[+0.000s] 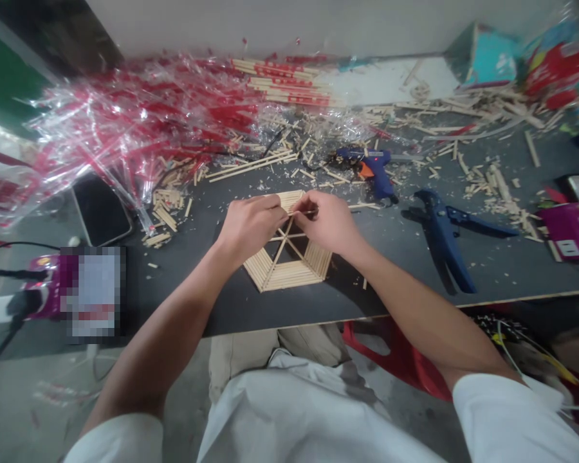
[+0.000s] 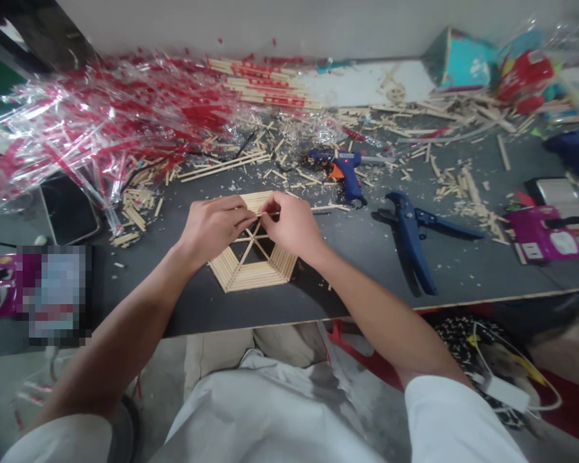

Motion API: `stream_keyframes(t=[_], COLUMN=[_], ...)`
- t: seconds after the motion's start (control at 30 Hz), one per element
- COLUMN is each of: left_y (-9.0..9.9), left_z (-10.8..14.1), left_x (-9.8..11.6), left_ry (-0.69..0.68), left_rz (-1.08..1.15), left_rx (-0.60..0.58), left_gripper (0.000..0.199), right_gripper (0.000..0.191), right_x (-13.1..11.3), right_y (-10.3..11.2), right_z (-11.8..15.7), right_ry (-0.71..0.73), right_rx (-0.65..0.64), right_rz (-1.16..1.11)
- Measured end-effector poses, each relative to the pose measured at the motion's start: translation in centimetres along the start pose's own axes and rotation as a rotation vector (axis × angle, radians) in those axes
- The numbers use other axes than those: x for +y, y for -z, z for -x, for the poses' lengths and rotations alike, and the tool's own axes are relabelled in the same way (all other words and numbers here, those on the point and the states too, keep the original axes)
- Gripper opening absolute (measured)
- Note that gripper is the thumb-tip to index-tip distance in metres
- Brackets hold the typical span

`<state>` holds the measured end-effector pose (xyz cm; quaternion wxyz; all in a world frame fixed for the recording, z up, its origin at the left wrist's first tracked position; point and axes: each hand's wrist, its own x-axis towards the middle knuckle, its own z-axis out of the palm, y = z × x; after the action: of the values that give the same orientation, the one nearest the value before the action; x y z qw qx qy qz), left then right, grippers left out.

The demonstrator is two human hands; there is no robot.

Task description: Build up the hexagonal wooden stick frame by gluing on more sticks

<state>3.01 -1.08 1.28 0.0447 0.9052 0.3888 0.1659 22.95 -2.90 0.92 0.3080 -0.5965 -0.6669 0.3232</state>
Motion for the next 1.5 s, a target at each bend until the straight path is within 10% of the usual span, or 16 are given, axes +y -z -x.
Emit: stream_keyframes(t=[1.5], left_y=[-0.2], left_z=[1.3], left_x=[2.0], left_ry=[-0.137], left_rz=[-0.124], left_rx=[0.287], left_gripper=[0.028], right_gripper=[0.008], right_x=[-1.0], right_y=[1.1], right_z=[0.6], right_ry=[0.07], right_rx=[0.044], right_rz=[-0.504])
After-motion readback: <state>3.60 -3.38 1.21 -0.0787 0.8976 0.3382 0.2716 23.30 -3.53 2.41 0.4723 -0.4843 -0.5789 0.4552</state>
